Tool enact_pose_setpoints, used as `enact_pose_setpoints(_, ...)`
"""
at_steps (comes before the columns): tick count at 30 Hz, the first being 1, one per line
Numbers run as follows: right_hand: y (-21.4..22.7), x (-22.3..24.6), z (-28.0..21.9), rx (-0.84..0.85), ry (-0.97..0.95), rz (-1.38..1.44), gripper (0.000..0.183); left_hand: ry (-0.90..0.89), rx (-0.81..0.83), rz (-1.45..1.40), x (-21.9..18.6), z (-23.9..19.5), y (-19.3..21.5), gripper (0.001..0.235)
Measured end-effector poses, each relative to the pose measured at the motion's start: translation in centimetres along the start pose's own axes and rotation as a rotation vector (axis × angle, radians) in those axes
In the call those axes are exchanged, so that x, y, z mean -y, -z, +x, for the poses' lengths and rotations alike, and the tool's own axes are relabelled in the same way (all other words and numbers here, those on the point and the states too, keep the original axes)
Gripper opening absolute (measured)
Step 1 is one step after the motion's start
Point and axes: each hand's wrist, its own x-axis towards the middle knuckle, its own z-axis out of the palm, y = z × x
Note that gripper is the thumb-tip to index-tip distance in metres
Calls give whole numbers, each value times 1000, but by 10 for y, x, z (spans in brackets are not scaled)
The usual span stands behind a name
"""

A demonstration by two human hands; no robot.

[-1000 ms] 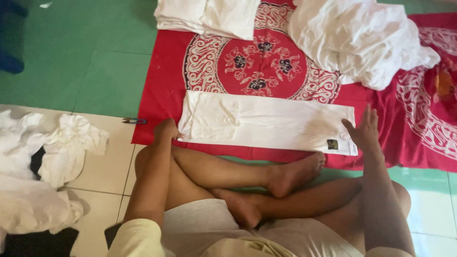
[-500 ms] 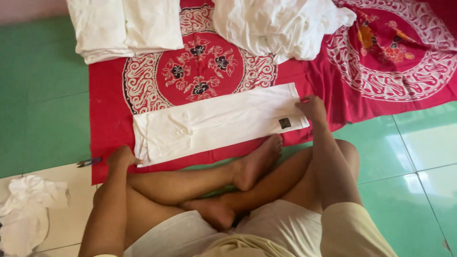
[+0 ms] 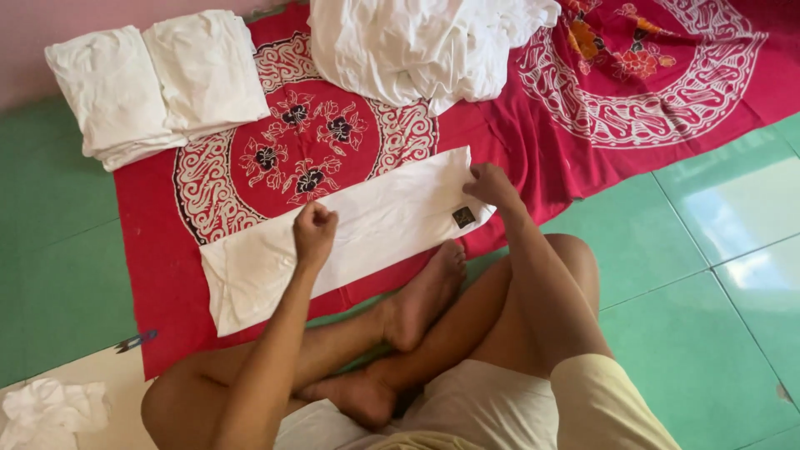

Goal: The person sits cross-legged on the floor and folds a white shirt by hand. They smooth the fabric, fold the sleeves and sides, and then fold the shirt into a compact rectangle before placing it on a stack of other folded white shirts.

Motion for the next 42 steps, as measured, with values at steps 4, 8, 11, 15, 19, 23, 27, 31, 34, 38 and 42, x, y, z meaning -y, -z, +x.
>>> enact_pose_setpoints(4, 31, 36, -21, 89, 9, 75, 55, 562, 75, -785, -67, -12, -67, 19)
enact_pose_setpoints(8, 43, 72, -27, 191, 43, 92, 81, 833, 376, -1198, -56, -19, -118, 28)
enact_pose_setpoints(11, 31, 93, -23, 247, 130, 136, 86, 888, 398, -1239, -54, -23, -139, 55)
enact_pose_setpoints(15, 21, 138, -32, 402, 148, 221, 98, 909, 350, -1213, -51, -21, -159, 52)
enact_pose_setpoints(19, 41, 144, -35, 484, 72, 517, 94, 795, 321, -1144, -40, -21, -173, 43)
enact_pose_setpoints(23, 41, 114, -21, 225, 87, 356, 60, 575, 242, -853, -11, -26, -186, 54)
enact_pose_setpoints(27, 40, 114, -26, 168, 129, 253, 49, 433, 197, -596, -17, -30, -172, 61)
enact_pose_setpoints(31, 20, 111, -23, 209, 220, 204, 56, 371, 315, -229, 0, -22, -160, 76)
enact_pose_setpoints(34, 18, 122, -28, 176, 405, 79, 75, 316, 383, 109, -32, -20, -131, 85)
enact_pose_setpoints(38, 14, 142, -46, 301, 377, -248, 123, -6, 432, 531, -94, -21, -102, 130)
enact_pose_setpoints(42, 25, 165, -63, 331, 381, -323, 122, -421, 584, 596, -103, -8, -88, 102)
